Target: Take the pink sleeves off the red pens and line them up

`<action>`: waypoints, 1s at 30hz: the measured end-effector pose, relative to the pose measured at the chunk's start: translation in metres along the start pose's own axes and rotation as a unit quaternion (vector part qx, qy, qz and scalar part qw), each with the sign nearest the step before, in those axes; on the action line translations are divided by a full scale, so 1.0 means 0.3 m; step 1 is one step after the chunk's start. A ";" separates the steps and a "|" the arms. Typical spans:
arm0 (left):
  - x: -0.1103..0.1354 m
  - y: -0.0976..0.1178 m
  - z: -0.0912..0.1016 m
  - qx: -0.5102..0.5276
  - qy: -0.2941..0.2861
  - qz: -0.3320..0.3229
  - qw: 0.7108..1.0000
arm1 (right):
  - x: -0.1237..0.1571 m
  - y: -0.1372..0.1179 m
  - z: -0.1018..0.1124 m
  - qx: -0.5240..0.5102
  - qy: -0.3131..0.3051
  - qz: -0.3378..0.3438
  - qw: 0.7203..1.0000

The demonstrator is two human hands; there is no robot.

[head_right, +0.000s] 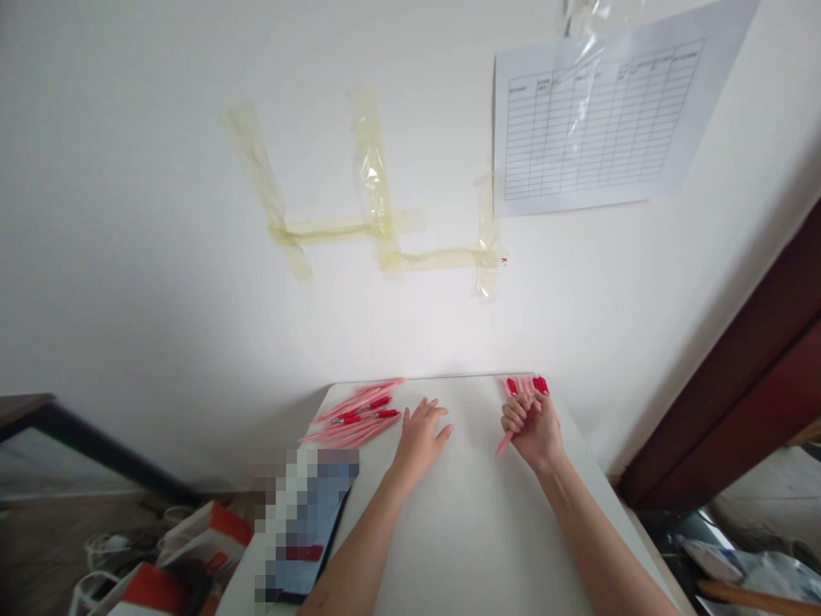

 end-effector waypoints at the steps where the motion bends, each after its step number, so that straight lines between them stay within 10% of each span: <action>1: 0.003 -0.001 -0.007 -0.004 -0.018 -0.002 1.000 | 0.000 0.000 0.001 0.001 0.000 0.000 1.000; 30: 0.016 -0.009 -0.022 -0.036 -0.070 -0.028 0.997 | 0.006 0.002 -0.017 0.019 0.010 0.016 1.000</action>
Point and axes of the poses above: each hand's wrist, its own x-axis away from the middle knuckle, its own z-axis out of the back of the hand, y = z × x, the point moved 3 cm from there along -x, towards the middle knuckle, and after that the axes turned 13 degrees about -z, right-handed, at the moved point
